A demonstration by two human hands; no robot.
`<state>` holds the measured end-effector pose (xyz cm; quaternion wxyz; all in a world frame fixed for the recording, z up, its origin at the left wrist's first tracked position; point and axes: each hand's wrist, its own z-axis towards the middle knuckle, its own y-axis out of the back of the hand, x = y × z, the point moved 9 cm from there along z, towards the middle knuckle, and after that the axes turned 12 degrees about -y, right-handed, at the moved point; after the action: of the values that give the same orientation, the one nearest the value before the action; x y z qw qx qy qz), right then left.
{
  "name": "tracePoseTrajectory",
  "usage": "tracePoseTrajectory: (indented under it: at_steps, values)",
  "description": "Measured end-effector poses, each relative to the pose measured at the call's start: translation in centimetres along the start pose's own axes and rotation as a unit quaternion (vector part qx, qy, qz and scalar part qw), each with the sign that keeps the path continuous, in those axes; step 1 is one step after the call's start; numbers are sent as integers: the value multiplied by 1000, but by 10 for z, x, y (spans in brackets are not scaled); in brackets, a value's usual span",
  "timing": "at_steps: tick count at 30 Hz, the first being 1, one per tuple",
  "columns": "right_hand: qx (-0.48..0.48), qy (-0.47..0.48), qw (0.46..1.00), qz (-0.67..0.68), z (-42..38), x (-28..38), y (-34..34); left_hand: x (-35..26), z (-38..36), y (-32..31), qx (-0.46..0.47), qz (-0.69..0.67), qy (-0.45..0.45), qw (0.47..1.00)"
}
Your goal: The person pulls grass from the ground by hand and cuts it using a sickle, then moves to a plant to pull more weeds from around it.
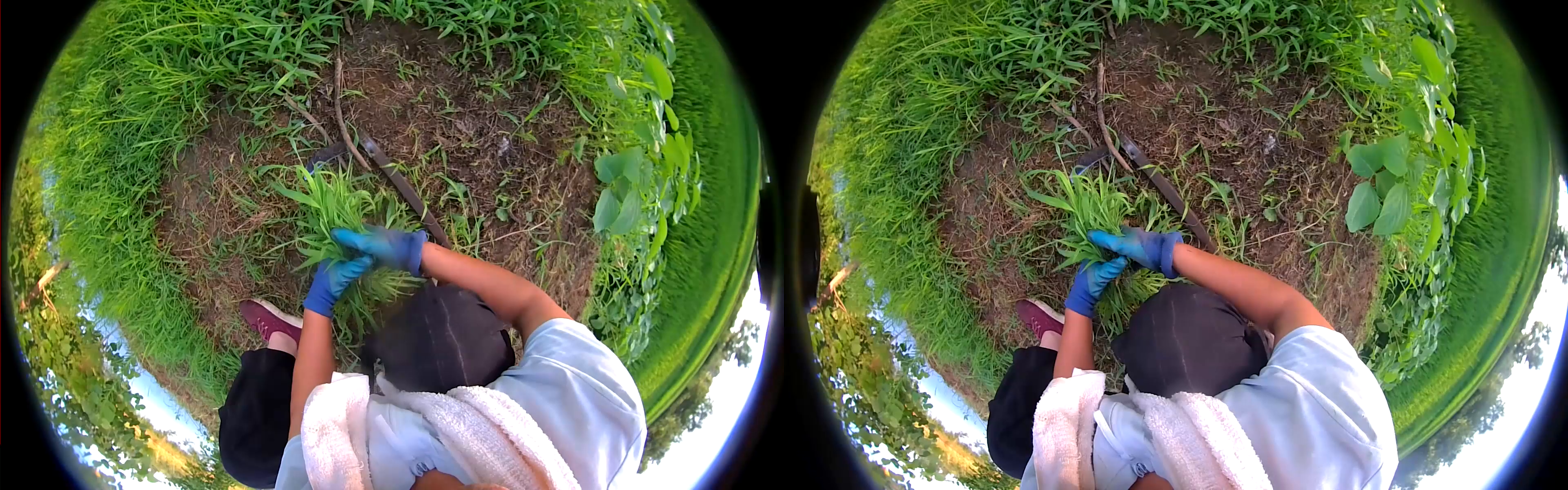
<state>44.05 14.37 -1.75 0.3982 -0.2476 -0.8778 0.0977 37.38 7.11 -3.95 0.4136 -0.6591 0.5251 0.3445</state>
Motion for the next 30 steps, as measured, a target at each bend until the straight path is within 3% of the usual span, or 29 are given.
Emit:
tracePoseTrajectory:
  at_steps: [2, 3, 4, 5, 6, 7, 9, 10, 11, 12, 13, 14, 15, 17, 18, 20, 21, 22, 23, 25, 26, 27, 28, 29, 30]
  values:
    - [1, -5, 1000, 7, -13, 9, 1, -2, 1, -6, 27, 154, 83, 984]
    - [10, -15, 1000, 10, -17, 12, 0, 3, 5, -7, 31, 157, 82, 984]
    - [-69, -116, 979, -156, -17, 2, 17, 10, 14, -3, 47, 301, 40, 952]
    - [-73, -115, 979, -149, -19, -2, 26, 25, 19, -2, 64, 436, -3, 898]
    - [-79, 19, 982, -169, -27, 12, 34, 50, 18, 14, -85, 342, -126, 927]
    - [-83, 152, 967, -188, -43, 25, 44, 38, 26, 10, -82, 341, -125, 928]
    - [-99, 92, 981, -140, -72, 20, 91, 4, 57, -1, -32, 455, -82, 886]
    - [-222, -40, 956, -188, -95, 28, 130, 33, 62, 21, -79, 341, -78, 933]
    - [-345, -28, 902, -259, -112, 21, 172, 28, 70, 23, -78, 340, -80, 934]
    - [-464, -64, 824, -318, -135, 16, 211, 33, 75, 32, -106, 308, 27, 945]
    - [-504, -105, 754, -408, -151, 12, 232, 43, 72, 42, -133, 273, 133, 944]
    - [-536, -143, 672, -490, -163, 11, 251, 90, 77, 67, -138, 392, 93, 905]
    - [-539, -143, 670, -489, -164, 5, 269, 88, 83, 67, -137, 392, 91, 905]
    - [-503, -324, 658, -458, -166, -39, 308, 83, 85, 62, -95, 508, 149, 843]
    - [-502, -323, 659, -458, -163, -39, 304, 64, 72, 57, -180, 381, 193, 886]
    - [-458, -204, 809, -308, -150, -39, 288, 65, 73, 63, -222, 370, 181, 884]
    - [-394, -172, 859, -277, -140, -24, 253, 70, 72, 68, -256, 359, 177, 880]
    - [-325, -137, 903, -245, -123, -2, 218, 75, 76, 68, -258, 358, 176, 880]
    - [-323, -137, 904, -245, -109, 6, 216, 82, 73, 71, -265, 365, 192, 871]
    - [-410, -3, 851, -329, -96, 50, 230, 94, 69, 78, -274, 384, 220, 854]
    - [-476, -36, 775, -414, -100, 69, 249, 101, 70, 82, -275, 386, 218, 853]
    - [-534, -68, 685, -491, -105, 90, 267, 109, 77, 80, -215, 418, 204, 858]
    - [-581, -116, 643, -485, -108, 90, 289, 112, 82, 75, -156, 449, 190, 859]
    - [-626, -160, 596, -477, -113, 86, 312, 112, 84, 78, -159, 449, 188, 859]
    - [-626, -158, 595, -479, -111, 81, 328, 115, 83, 80, -157, 448, 202, 857]
